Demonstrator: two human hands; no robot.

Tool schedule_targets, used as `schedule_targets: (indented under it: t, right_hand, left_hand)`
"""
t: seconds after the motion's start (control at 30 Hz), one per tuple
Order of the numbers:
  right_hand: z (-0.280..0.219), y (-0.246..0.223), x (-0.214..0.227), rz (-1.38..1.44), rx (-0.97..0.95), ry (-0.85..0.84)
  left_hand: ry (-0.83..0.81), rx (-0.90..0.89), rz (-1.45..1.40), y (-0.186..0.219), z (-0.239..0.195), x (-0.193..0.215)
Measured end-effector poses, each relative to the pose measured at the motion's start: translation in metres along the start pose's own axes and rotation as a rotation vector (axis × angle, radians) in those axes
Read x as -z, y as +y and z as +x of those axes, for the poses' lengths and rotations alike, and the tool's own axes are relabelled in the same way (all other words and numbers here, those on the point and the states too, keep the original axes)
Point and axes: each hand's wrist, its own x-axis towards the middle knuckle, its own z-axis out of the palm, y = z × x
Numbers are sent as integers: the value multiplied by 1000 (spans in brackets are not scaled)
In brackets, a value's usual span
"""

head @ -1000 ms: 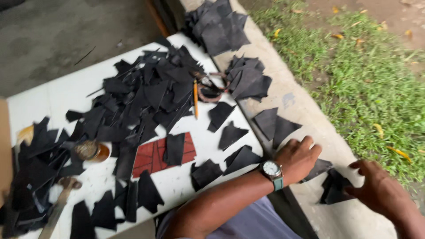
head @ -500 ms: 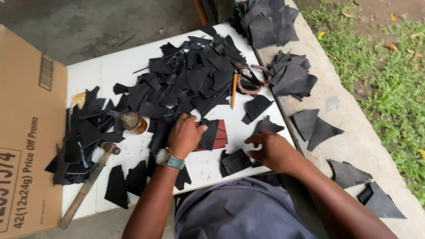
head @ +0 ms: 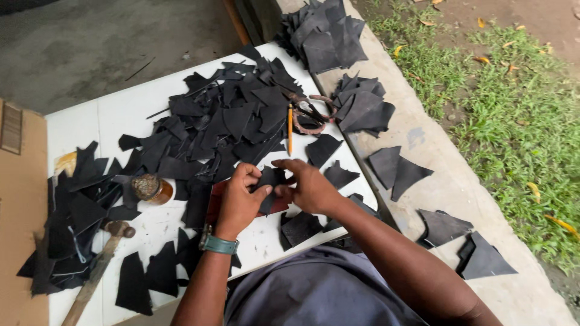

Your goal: The person sits at a white table outdoors and assembles small black leather pieces. They pick up individual pieces, align them with a red patterned template, and press them together by hand. The person repeatedly handles the leather scraps and the template, stacking the assembled pieces on the table.

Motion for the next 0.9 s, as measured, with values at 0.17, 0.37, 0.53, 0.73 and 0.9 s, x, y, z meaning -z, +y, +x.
schedule_targets:
  t: [0.17,0.37,0.53,0.73,0.9]
  right_hand:
    - [5,14,29,97,-293,7]
    - [21,51,13,515,-404,-149]
    - [26,71,3,236,-392,-246]
    - [30,51,0,-189,-106,-238]
    - [-5,17,40,8,22,-164]
  left_hand:
    - [-123,16,-105,24,15,-8]
    - [-147,58,-144,12,14,-8]
    - [-160,172,-341,-22,4,-13]
    - [-154,264,-314,-47,2,-6]
    - [-170,298,-250,-48,8,6]
